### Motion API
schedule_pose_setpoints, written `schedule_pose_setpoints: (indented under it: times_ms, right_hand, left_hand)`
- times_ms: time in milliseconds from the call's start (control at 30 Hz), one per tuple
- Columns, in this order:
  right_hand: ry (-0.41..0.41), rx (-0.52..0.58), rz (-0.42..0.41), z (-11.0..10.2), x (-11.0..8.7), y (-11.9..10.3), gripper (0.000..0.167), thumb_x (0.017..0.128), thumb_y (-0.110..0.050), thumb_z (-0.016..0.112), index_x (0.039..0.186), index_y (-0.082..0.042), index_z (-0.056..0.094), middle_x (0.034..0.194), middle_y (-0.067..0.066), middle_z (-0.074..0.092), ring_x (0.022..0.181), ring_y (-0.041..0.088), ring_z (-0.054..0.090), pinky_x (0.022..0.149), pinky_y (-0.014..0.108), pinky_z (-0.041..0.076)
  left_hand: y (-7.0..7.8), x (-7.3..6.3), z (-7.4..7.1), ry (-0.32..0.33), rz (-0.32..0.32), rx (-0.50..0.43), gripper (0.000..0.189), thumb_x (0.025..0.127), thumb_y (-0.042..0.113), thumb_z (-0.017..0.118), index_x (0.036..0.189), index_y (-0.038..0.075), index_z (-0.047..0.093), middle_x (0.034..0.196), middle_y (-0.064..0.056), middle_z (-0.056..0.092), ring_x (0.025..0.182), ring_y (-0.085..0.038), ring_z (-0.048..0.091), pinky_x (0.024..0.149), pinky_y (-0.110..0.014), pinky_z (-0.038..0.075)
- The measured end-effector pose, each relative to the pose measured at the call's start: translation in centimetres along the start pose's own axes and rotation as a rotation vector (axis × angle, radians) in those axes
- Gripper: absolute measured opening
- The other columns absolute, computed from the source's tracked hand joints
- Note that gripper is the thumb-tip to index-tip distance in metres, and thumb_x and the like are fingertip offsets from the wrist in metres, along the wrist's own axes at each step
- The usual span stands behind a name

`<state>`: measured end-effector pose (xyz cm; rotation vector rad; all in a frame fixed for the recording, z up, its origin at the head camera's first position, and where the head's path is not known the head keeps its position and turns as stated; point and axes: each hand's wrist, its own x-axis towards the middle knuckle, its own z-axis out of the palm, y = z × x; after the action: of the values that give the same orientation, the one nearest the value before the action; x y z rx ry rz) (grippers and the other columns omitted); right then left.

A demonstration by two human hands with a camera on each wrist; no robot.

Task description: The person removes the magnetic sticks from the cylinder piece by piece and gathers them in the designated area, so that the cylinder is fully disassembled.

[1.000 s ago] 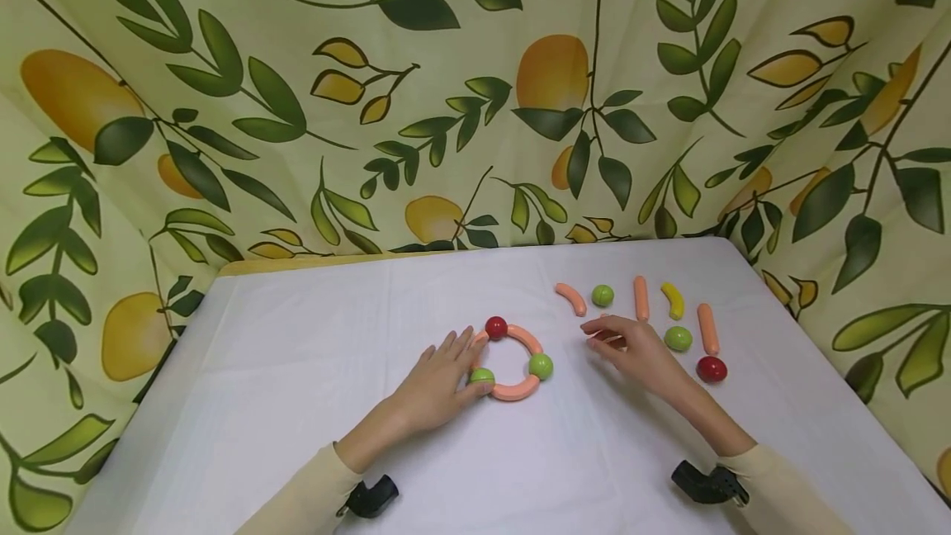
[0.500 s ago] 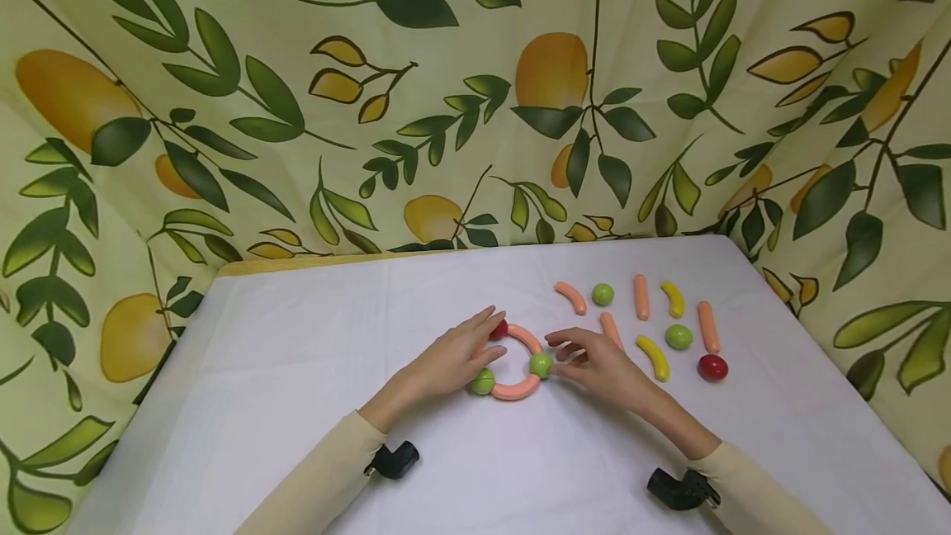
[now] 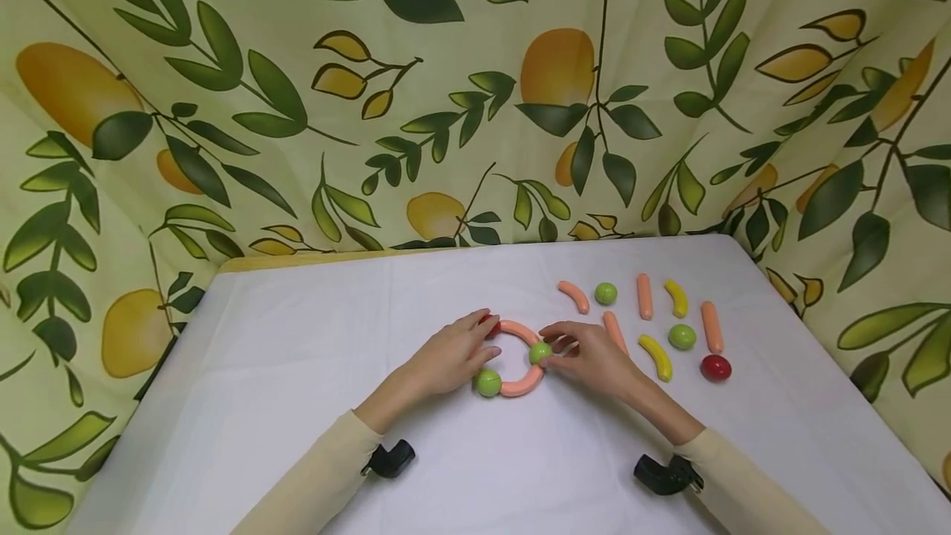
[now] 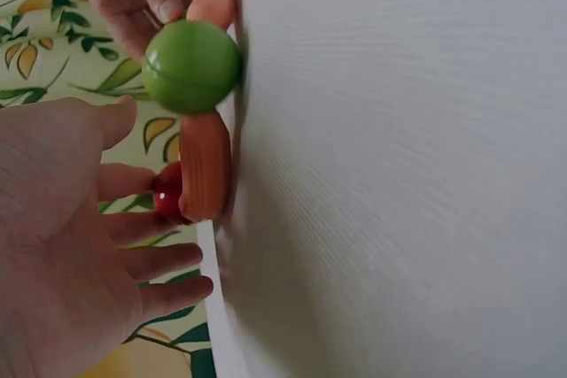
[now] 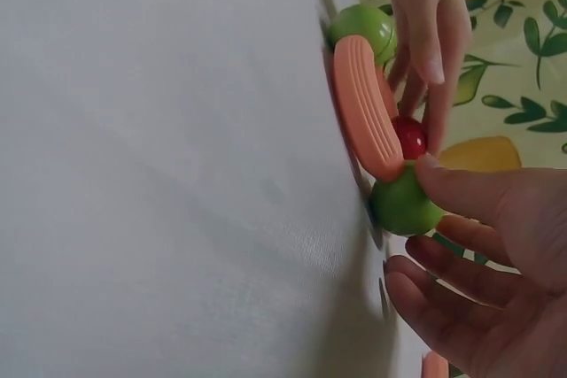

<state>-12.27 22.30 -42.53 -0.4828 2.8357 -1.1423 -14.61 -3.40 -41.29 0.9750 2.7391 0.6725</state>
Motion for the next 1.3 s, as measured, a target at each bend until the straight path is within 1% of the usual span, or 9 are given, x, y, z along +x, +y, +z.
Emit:
schedule_pose_setpoints:
  times_ms: [200, 400, 500, 633, 800, 933, 1033, 1133, 1300]
  right_hand:
    - [0.007, 0.022, -0.004, -0.3, 1.2, 0.3, 0.034, 0.081, -0.016, 0.081, 0.112, -0.006, 0.071, 0.095, -0.003, 0.07, 0.083, 0.01, 0.063, 0.077, 0.03, 0.055]
    - [0.004, 0.066, -0.02, -0.3, 2.6, 0.3, 0.033, 0.083, -0.013, 0.079, 0.113, -0.002, 0.07, 0.101, 0.004, 0.071, 0.084, 0.013, 0.063, 0.079, 0.032, 0.055]
    - [0.004, 0.076, -0.027, -0.3, 3.0, 0.3, 0.031, 0.084, -0.012, 0.078, 0.113, -0.002, 0.07, 0.102, 0.006, 0.071, 0.084, 0.014, 0.063, 0.08, 0.033, 0.056]
    - [0.0, 0.084, -0.024, -0.1, 3.1, 0.2, 0.029, 0.086, -0.011, 0.076, 0.113, -0.003, 0.07, 0.101, 0.006, 0.07, 0.084, 0.014, 0.063, 0.08, 0.033, 0.056]
    - [-0.014, 0.087, -0.037, 0.2, 3.3, -0.2, 0.032, 0.086, -0.011, 0.076, 0.116, -0.003, 0.069, 0.107, 0.007, 0.069, 0.087, 0.016, 0.064, 0.076, 0.028, 0.055]
    - [-0.019, 0.067, -0.061, 0.4, 3.8, -0.4, 0.037, 0.084, -0.012, 0.078, 0.117, -0.001, 0.068, 0.109, 0.008, 0.069, 0.088, 0.017, 0.064, 0.074, 0.028, 0.055]
    - [-0.005, 0.029, -0.054, 0.6, 4.0, -0.6, 0.037, 0.081, -0.013, 0.081, 0.114, -0.002, 0.07, 0.107, 0.007, 0.071, 0.088, 0.017, 0.064, 0.074, 0.03, 0.054]
    - [0.005, -0.008, -0.045, 0.8, 4.2, -0.8, 0.034, 0.08, -0.014, 0.082, 0.11, -0.003, 0.071, 0.105, 0.006, 0.072, 0.086, 0.016, 0.065, 0.074, 0.032, 0.055]
    - [0.007, -0.01, -0.032, 0.6, 4.0, -0.8, 0.033, 0.079, -0.012, 0.083, 0.108, -0.002, 0.072, 0.101, 0.006, 0.072, 0.085, 0.017, 0.066, 0.073, 0.032, 0.054]
  left_hand:
    - [-0.3, -1.5, -0.1, 0.028, -0.011, 0.043, 0.056, 0.101, 0.036, 0.054, 0.147, 0.007, 0.044, 0.15, -0.018, 0.04, 0.136, -0.034, 0.043, 0.109, -0.05, 0.037]
    - [-0.1, -3.0, -0.1, 0.047, -0.005, 0.102, 0.055, 0.1, 0.033, 0.057, 0.146, 0.007, 0.045, 0.145, -0.019, 0.046, 0.13, -0.035, 0.049, 0.107, -0.048, 0.04]
    - [0.1, -3.4, 0.0, 0.063, 0.018, 0.13, 0.053, 0.099, 0.032, 0.058, 0.145, 0.006, 0.048, 0.139, -0.018, 0.051, 0.123, -0.034, 0.054, 0.104, -0.047, 0.044]
    - [0.4, -3.6, 0.0, 0.062, 0.014, 0.151, 0.052, 0.1, 0.035, 0.056, 0.143, 0.006, 0.049, 0.137, -0.017, 0.052, 0.122, -0.032, 0.054, 0.102, -0.048, 0.044]
    - [0.8, -3.2, 0.2, 0.088, 0.0, 0.135, 0.05, 0.1, 0.033, 0.056, 0.142, 0.007, 0.05, 0.141, -0.019, 0.049, 0.128, -0.033, 0.05, 0.101, -0.05, 0.044]
    - [1.8, -2.4, 0.5, 0.098, -0.024, 0.138, 0.058, 0.099, 0.038, 0.057, 0.146, 0.005, 0.045, 0.147, -0.02, 0.043, 0.134, -0.034, 0.044, 0.105, -0.05, 0.042]
    - [2.7, -1.6, 0.9, 0.085, -0.052, 0.166, 0.067, 0.099, 0.046, 0.053, 0.147, 0.002, 0.041, 0.151, -0.02, 0.039, 0.137, -0.036, 0.039, 0.107, -0.051, 0.039]
    - [3.5, -1.0, 1.3, 0.05, -0.09, 0.197, 0.075, 0.098, 0.055, 0.049, 0.149, 0.0, 0.037, 0.153, -0.02, 0.035, 0.14, -0.039, 0.034, 0.109, -0.054, 0.035]
    - [3.9, -0.5, 2.0, 0.004, -0.138, 0.226, 0.083, 0.095, 0.062, 0.048, 0.152, 0.004, 0.032, 0.157, -0.018, 0.029, 0.144, -0.039, 0.027, 0.111, -0.057, 0.03]
